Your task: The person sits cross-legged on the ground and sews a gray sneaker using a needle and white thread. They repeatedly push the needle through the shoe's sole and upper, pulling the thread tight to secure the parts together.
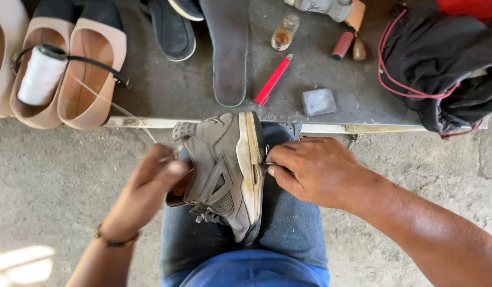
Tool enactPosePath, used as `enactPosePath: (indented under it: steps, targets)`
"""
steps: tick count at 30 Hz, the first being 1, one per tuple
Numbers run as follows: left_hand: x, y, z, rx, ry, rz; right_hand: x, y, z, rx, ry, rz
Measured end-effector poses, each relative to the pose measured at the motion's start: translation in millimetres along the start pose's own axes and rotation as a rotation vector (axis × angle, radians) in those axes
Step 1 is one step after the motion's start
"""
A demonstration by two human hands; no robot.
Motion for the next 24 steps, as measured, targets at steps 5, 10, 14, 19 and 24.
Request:
enactPosePath:
  steps: [5, 10, 14, 19, 24]
  targets:
    - [-31.8, 43.9, 41.6, 0.434, -0.037, 0.075, -23.1, -12.2, -10.3, -0.343, 0.059, 0.041]
    - [-22.9, 71.2, 27.2, 0.187, -0.006, 0.152, -25.3, -18.9, -22.9, -0.428, 0.055, 0.097]
    - [-35.9, 36.9, 58.7, 0.790, 0.050, 0.163, -28.5, -25.6, -22.8, -0.416, 0.053, 0.082]
    - [-38.2, 43.4, 68.2, 0.262, -0.280, 0.077, -30.2, -26.7, -16.3, -0.333, 0.030, 0.136]
    - [-40.7, 1.3, 66.2, -0.665, -0.008, -0.316, -27.9, -28.9, -16.0, -0.340, -0.015, 0.091]
Point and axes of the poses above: each hand's wrist, its own x-axis towards the middle knuckle, its own y-axis out of the back of the hand, z = x × y, the point moved 2 cm from there along x, towards the middle knuckle, and after that the axes turned 15 degrees about z, right-handed, at the moved point
